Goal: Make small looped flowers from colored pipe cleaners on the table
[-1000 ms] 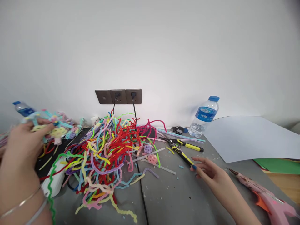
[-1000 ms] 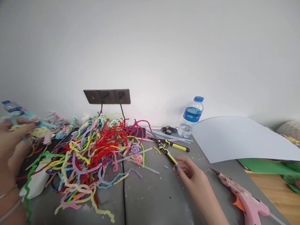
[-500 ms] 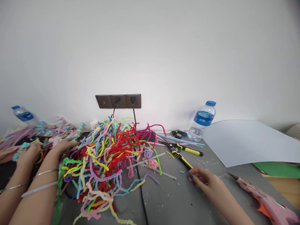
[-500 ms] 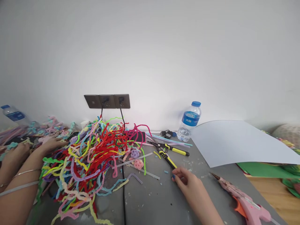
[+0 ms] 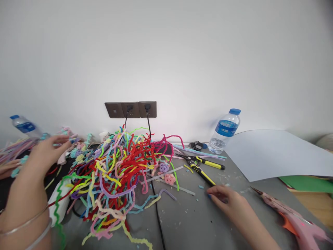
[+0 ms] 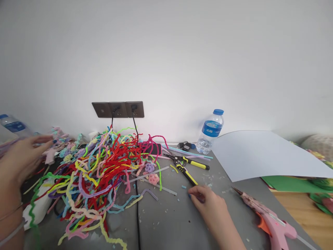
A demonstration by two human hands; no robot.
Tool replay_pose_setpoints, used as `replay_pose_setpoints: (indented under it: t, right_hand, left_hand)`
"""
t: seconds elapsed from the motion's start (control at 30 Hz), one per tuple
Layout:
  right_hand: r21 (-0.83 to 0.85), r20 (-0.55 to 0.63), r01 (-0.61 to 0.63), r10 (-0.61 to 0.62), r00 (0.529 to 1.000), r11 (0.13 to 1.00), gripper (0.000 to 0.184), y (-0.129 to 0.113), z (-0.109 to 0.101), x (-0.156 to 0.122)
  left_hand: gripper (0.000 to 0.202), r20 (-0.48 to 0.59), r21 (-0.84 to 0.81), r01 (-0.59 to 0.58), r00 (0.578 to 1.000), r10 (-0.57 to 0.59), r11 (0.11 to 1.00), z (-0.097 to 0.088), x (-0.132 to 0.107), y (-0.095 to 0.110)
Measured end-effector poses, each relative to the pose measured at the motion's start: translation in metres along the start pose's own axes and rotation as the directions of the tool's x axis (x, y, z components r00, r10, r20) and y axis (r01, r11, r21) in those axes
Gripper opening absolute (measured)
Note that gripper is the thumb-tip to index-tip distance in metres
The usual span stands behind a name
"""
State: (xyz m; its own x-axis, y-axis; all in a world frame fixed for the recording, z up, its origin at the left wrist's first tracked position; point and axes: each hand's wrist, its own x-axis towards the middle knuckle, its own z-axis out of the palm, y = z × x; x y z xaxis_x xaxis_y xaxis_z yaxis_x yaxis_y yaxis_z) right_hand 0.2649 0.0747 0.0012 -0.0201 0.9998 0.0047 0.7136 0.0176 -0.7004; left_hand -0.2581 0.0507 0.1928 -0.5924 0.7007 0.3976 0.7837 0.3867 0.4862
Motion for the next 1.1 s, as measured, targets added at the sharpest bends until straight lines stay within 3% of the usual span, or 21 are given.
replay_pose_setpoints:
  t: [0.07, 0.1, 0.2, 0.27, 0.33, 0.37, 0.43, 0.47, 0.53, 0.6, 0.67, 0.87, 1.0, 1.1]
  right_hand:
    - [-0.073, -0.048, -0.007, 0.004, 0.999, 0.997, 0.03, -0.007, 0.0, -0.002]
    - [-0.103, -0.079, -0.008, 0.0, 0.997, 0.995, 0.031, -0.012, -0.001, -0.003]
    - [-0.114, -0.154, 0.035, -0.053, 0.987, 0.993, 0.036, -0.031, -0.005, -0.002]
    - [-0.073, -0.168, 0.102, -0.113, 0.979, 0.992, 0.038, -0.046, -0.005, 0.001]
    - [-0.024, -0.121, 0.158, -0.16, 0.98, 0.987, 0.034, -0.059, 0.0, 0.007]
    - [-0.014, -0.075, 0.177, -0.178, 0.981, 0.984, 0.031, -0.066, 0.004, 0.01]
    - [-0.028, 0.033, 0.199, -0.198, 0.98, 0.98, 0.028, -0.08, 0.015, 0.016]
    - [-0.033, 0.066, 0.215, -0.213, 0.975, 0.976, 0.026, -0.086, 0.021, 0.019]
    - [-0.042, 0.115, 0.242, -0.236, 0.965, 0.969, 0.021, -0.099, 0.035, 0.024]
    - [-0.07, 0.141, 0.247, -0.235, 0.962, 0.967, 0.019, -0.111, 0.048, 0.031]
    - [-0.112, 0.148, 0.227, -0.209, 0.967, 0.968, 0.018, -0.121, 0.059, 0.039]
    - [-0.141, 0.149, 0.132, -0.111, 0.983, 0.981, 0.016, -0.135, 0.079, 0.064]
    - [-0.006, 0.183, 0.095, -0.093, 0.979, 0.995, 0.011, -0.134, 0.079, 0.075]
    - [0.147, 0.19, 0.079, -0.106, 0.976, 0.986, 0.019, -0.128, 0.075, 0.08]
  left_hand:
    - [0.034, -0.01, 0.04, -0.057, 0.998, 0.057, 0.998, -0.004, -0.02, 0.031]
    - [0.039, -0.001, 0.029, -0.14, 0.99, 0.14, 0.99, -0.005, -0.034, 0.049]
    - [0.036, -0.006, -0.102, -0.378, 0.925, 0.38, 0.92, 0.004, -0.086, 0.101]
    - [0.028, 0.156, -0.254, -0.485, 0.833, 0.53, 0.837, 0.022, -0.122, 0.127]
    - [0.029, 0.359, -0.346, -0.548, 0.673, 0.647, 0.762, 0.048, -0.154, 0.142]
    - [0.032, 0.476, -0.337, -0.567, 0.586, 0.656, 0.751, 0.062, -0.167, 0.147]
    - [0.041, 0.644, -0.253, -0.632, 0.455, 0.615, 0.733, 0.091, -0.185, 0.151]
    - [0.044, 0.697, -0.193, -0.66, 0.428, 0.575, 0.726, 0.104, -0.19, 0.152]
    - [0.044, 0.736, -0.046, -0.657, 0.487, 0.47, 0.752, 0.128, -0.192, 0.15]
    - [0.043, 0.705, 0.068, -0.58, 0.604, 0.373, 0.812, 0.145, -0.187, 0.147]
    - [0.041, 0.682, 0.105, -0.539, 0.65, 0.334, 0.836, 0.157, -0.181, 0.143]
    - [0.037, 0.668, 0.103, -0.471, 0.685, 0.29, 0.876, 0.169, -0.171, 0.14]
    - [0.03, 0.666, 0.069, -0.395, 0.702, 0.252, 0.916, 0.17, -0.167, 0.142]
    - [0.028, 0.657, -0.012, -0.352, 0.703, 0.272, 0.936, 0.168, -0.165, 0.143]
